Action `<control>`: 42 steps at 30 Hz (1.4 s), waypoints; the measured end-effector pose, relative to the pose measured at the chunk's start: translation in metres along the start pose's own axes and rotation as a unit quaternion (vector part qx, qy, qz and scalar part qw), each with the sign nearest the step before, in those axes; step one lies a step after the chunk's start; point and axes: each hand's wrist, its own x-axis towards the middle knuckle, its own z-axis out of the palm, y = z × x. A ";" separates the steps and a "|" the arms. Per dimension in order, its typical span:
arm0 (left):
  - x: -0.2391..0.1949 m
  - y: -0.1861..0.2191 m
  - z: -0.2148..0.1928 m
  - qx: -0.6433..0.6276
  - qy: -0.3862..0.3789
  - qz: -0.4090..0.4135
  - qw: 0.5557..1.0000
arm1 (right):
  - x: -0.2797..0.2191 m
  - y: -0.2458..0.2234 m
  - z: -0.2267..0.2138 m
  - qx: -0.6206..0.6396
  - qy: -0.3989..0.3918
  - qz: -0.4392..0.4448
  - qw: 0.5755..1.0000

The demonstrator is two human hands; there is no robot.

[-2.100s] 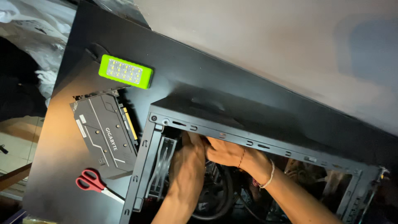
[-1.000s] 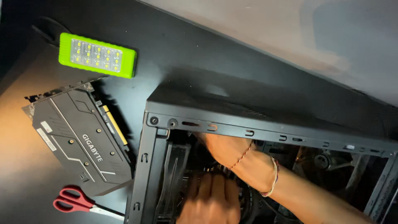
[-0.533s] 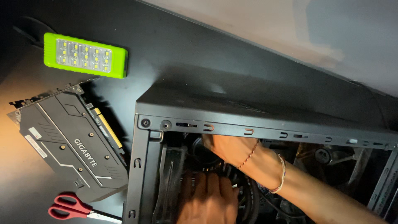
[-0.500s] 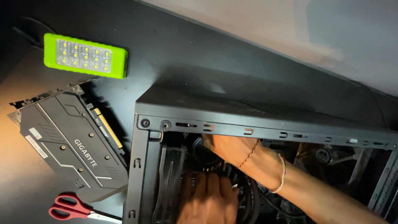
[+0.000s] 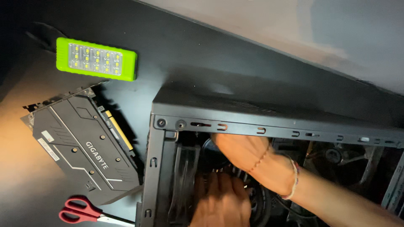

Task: The person works inside an open computer case, manipulating cables and components near the motherboard and CPU cooler. They connect a small yellow connector to a fan header and route cables within the case.

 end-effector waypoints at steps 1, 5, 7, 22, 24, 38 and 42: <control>-0.001 0.000 0.002 -0.001 0.001 0.000 1.000 | -0.006 -0.001 0.000 -0.001 0.000 0.000 1.000; 0.003 0.005 0.000 0.008 0.025 -0.023 0.999 | -0.017 -0.001 -0.029 -0.025 0.237 0.017 0.971; 0.007 0.008 -0.004 0.027 0.080 -0.040 0.996 | -0.018 -0.002 -0.047 -0.048 0.300 0.007 0.953; 0.000 0.008 0.002 0.026 0.021 -0.035 0.999 | -0.029 0.009 -0.034 0.022 0.256 0.017 0.966; -0.002 0.006 0.001 0.036 -0.024 -0.034 0.999 | -0.029 0.012 -0.031 -0.004 0.277 -0.001 0.961; -0.003 0.003 -0.003 0.035 -0.037 -0.001 0.999 | -0.004 -0.007 0.002 -0.026 0.020 -0.010 0.999; -0.003 0.007 -0.002 0.043 -0.035 -0.009 0.998 | 0.000 -0.011 -0.005 -0.121 0.072 -0.015 0.990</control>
